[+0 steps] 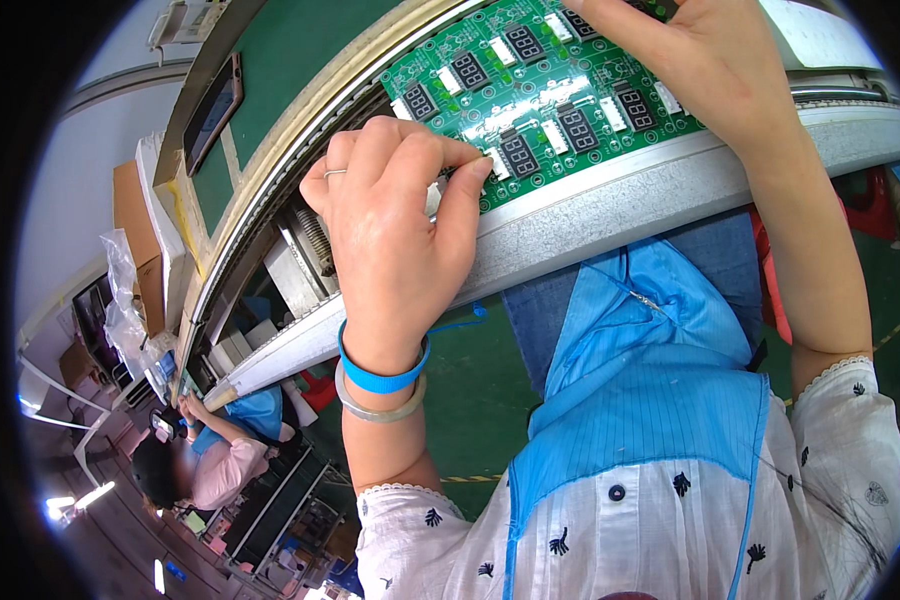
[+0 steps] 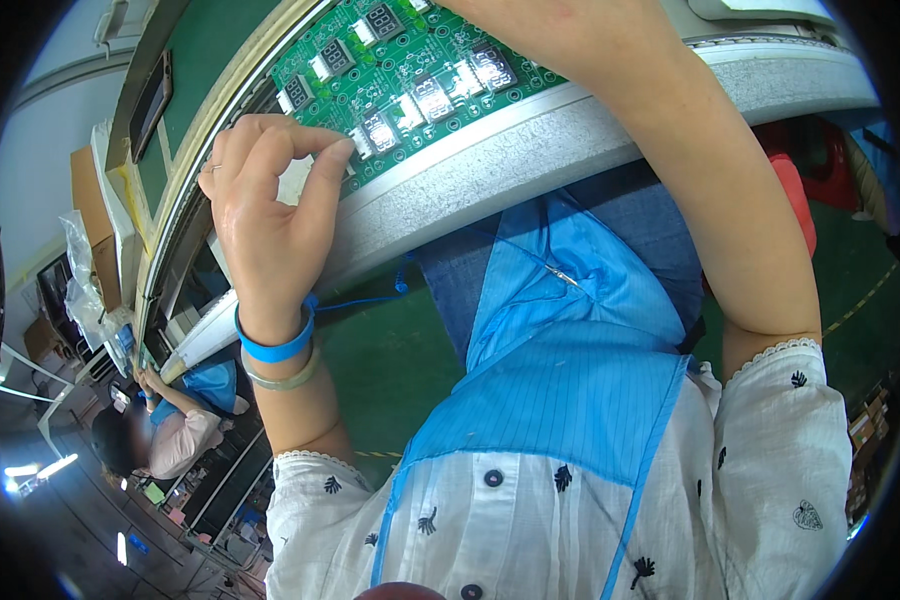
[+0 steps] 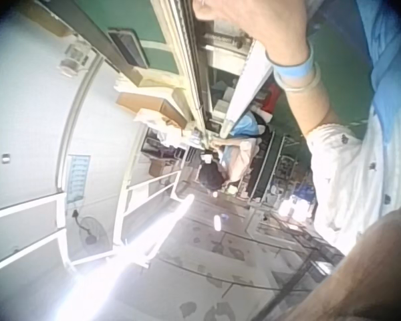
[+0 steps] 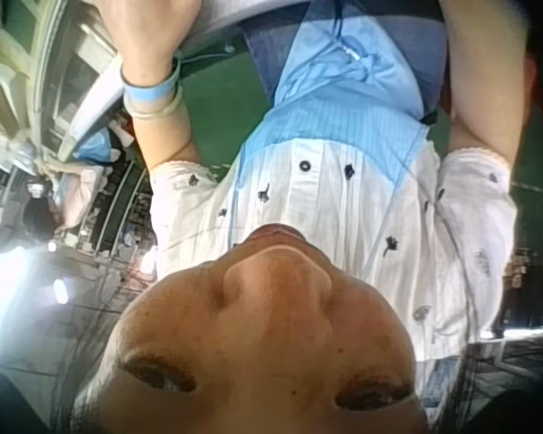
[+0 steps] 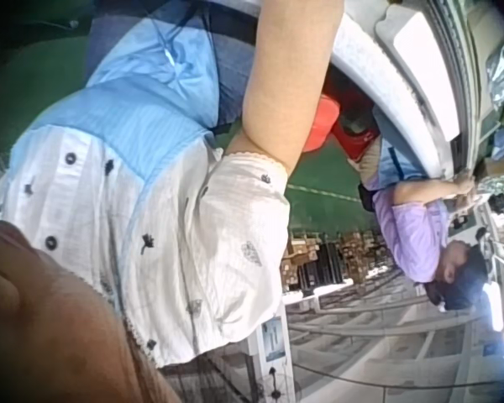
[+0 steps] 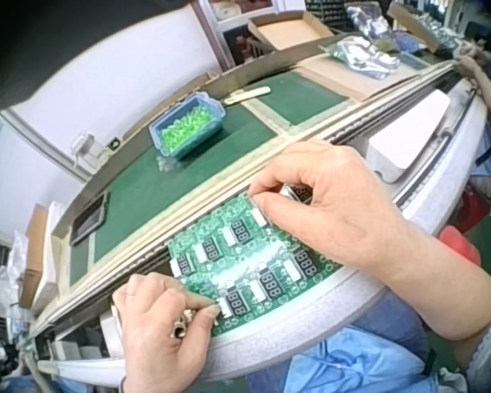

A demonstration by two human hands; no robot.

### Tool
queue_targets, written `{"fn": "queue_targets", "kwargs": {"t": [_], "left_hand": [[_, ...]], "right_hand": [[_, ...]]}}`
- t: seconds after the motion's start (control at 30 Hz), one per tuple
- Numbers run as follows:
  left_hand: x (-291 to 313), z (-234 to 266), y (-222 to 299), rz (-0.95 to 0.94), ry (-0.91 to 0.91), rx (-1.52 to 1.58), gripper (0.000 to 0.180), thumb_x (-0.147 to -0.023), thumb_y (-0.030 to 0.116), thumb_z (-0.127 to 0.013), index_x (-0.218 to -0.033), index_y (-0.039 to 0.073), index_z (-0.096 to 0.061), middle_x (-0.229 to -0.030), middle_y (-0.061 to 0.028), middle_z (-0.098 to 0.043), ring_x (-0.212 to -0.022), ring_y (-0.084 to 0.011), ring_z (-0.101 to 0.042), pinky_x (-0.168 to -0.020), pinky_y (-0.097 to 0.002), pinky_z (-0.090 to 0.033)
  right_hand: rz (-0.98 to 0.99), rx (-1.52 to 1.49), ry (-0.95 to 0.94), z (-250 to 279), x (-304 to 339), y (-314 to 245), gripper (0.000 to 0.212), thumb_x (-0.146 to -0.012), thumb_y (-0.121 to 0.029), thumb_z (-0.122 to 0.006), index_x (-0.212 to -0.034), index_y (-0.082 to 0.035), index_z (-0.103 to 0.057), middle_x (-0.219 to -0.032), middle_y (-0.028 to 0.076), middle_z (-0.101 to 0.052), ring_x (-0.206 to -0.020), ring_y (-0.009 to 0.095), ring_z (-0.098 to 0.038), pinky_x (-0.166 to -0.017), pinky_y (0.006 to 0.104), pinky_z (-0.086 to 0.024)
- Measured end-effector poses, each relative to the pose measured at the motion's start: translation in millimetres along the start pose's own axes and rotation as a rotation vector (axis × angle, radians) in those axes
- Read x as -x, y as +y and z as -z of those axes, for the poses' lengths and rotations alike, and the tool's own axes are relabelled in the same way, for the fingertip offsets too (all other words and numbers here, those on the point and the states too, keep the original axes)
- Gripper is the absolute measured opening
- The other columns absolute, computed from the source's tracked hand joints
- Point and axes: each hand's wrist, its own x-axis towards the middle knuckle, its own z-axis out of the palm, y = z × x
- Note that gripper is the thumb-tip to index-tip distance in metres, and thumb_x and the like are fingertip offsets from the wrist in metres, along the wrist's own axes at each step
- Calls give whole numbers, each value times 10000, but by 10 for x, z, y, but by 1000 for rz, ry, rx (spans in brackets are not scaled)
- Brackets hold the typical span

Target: Manually inserting components or covers onto a green printed circuit board.

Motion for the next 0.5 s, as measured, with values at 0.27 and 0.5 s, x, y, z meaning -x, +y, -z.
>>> {"fn": "queue_targets", "kwargs": {"t": [0.27, 0.5], "left_hand": [[-13, 23, -2, -44, -8, -54, 119, -762, 117, -805, -816, 143, -702, -875, -7, -606, -882, -241, -547, -825, -412, -321], [-68, 65, 88, -67, -28, -130, 103, -763, 112, -796, -792, 138, -700, -878, -1, -589, -896, -244, -545, -853, -445, -321]], "right_hand": [[-10, 2, -14, 2, -6, -11, 143, -857, -77, -716, -935, 39, -747, -885, 150, -719, -800, 217, -677, -722, 324, -533], [2, 3, -10, 10, -5, -7, 150, -854, -79, -719, -943, 39, -748, -886, 152, -721, -812, 224, -681, -737, 331, -536]]}}
